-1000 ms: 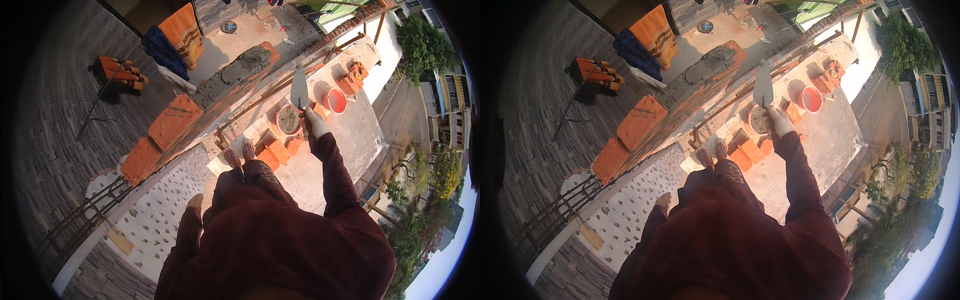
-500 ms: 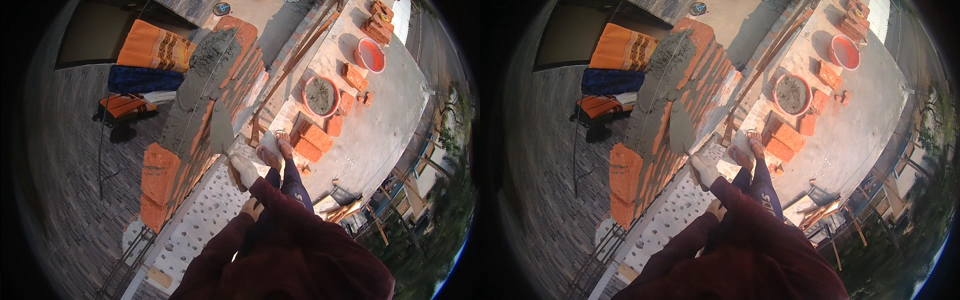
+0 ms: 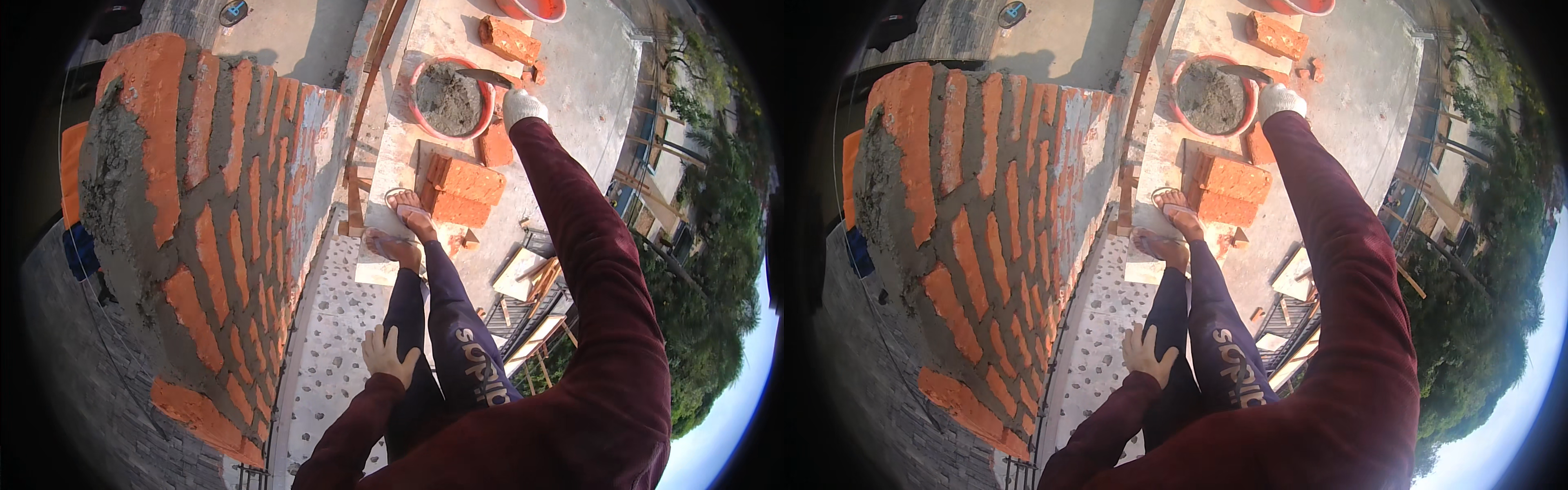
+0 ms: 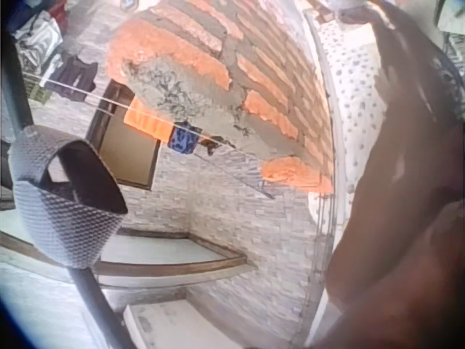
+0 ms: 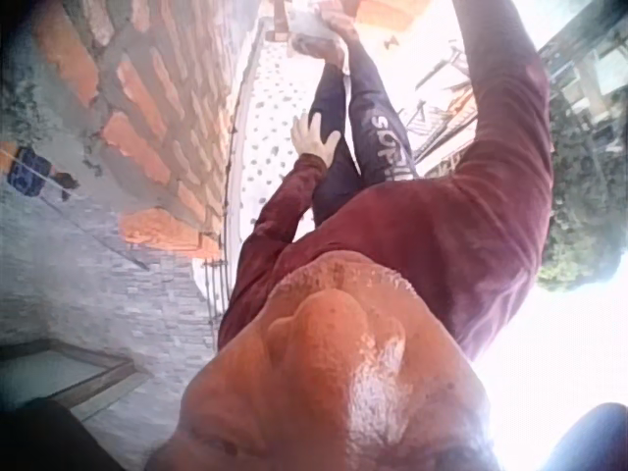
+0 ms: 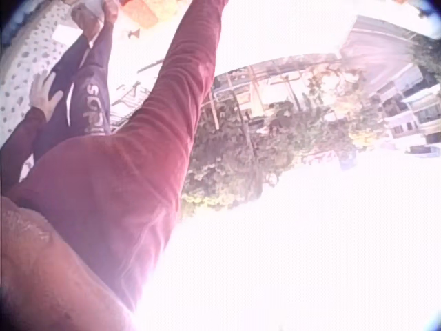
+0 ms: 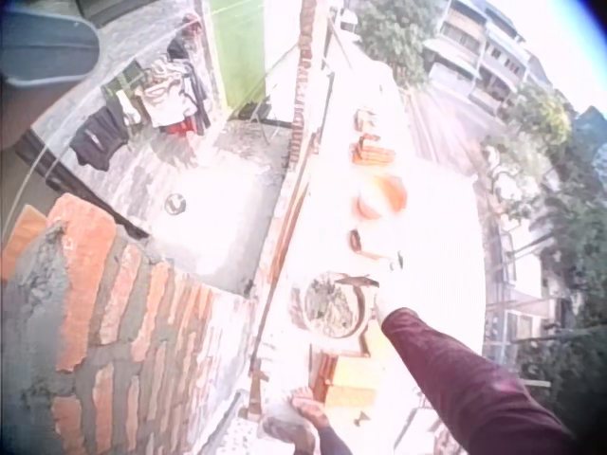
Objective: The person scoops mortar from a bucket using a trowel and applies it to a brick wall. They then pick up a brick, place it onto the mortar, and tap it into position. The person repeats this process, adding mortar and bricks to extend the wall.
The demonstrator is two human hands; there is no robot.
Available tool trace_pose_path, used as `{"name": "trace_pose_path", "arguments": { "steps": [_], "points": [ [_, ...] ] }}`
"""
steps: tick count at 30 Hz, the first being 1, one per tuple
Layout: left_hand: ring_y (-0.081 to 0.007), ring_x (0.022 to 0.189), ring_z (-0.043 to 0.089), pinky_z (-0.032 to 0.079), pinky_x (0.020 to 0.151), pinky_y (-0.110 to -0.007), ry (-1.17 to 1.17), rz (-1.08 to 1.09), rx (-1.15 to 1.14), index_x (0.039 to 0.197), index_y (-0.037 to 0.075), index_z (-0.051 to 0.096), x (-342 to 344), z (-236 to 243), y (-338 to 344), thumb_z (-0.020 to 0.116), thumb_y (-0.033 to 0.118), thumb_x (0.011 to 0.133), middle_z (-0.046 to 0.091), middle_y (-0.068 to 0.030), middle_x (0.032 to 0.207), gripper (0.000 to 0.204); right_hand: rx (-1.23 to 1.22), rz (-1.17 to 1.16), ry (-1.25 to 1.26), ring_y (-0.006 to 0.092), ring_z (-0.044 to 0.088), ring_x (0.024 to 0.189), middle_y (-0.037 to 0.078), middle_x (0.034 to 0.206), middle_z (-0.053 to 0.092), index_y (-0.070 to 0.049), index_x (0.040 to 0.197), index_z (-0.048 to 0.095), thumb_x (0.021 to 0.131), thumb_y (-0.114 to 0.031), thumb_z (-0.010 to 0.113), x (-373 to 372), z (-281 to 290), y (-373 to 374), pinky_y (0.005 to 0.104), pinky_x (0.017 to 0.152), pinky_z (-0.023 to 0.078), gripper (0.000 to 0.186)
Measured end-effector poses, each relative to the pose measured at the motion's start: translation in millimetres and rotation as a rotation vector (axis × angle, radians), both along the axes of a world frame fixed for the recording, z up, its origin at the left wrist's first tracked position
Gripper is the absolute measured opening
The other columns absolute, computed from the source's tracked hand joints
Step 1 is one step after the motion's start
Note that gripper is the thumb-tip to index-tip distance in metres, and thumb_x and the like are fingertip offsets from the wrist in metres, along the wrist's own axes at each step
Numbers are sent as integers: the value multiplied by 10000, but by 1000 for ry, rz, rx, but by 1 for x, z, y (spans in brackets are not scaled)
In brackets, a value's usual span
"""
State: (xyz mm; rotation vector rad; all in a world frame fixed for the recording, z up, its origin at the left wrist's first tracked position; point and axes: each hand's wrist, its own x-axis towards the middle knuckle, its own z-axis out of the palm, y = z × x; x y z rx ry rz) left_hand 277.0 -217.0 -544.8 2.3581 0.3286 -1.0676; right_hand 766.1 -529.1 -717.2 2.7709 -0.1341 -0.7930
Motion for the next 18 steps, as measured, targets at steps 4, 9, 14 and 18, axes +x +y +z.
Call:
{"name": "trace_pose_path", "arguments": {
  "steps": [4,9,14,18],
  "points": [
    [-519,1397,356,240,1181,-655,47,-13,-27,1386,70,590,12,-4,-3,775,394,821,459,-223,1485,677,-3,122,159,303,742,1065,154,1161,753,-82,1173,754,960,-147,628,-6,-66,32,416,864,604,257],
    [-504,1398,366,238,1170,-676,61,5,-23,1371,71,600,20,-1,-13,779,393,817,480,-218,1470,665,146,-48,176,294,739,1070,214,1133,744,-18,1187,734,914,-160,686,-68,-56,36,397,883,600,312],
    [-496,1396,372,238,1167,-675,62,-26,-22,1361,68,604,25,-5,-11,774,395,821,486,-215,1464,653,543,-238,359,422,690,1097,311,1129,700,27,1220,688,929,-369,575,-44,-64,21,478,959,535,504],
    [-492,1398,373,243,1163,-674,66,-72,-12,1358,68,606,33,-9,-6,772,394,822,488,-211,1462,649,405,-131,383,413,689,1095,283,1144,707,12,1144,718,965,-371,505,-44,-104,5,480,959,533,474]
  ]
}}
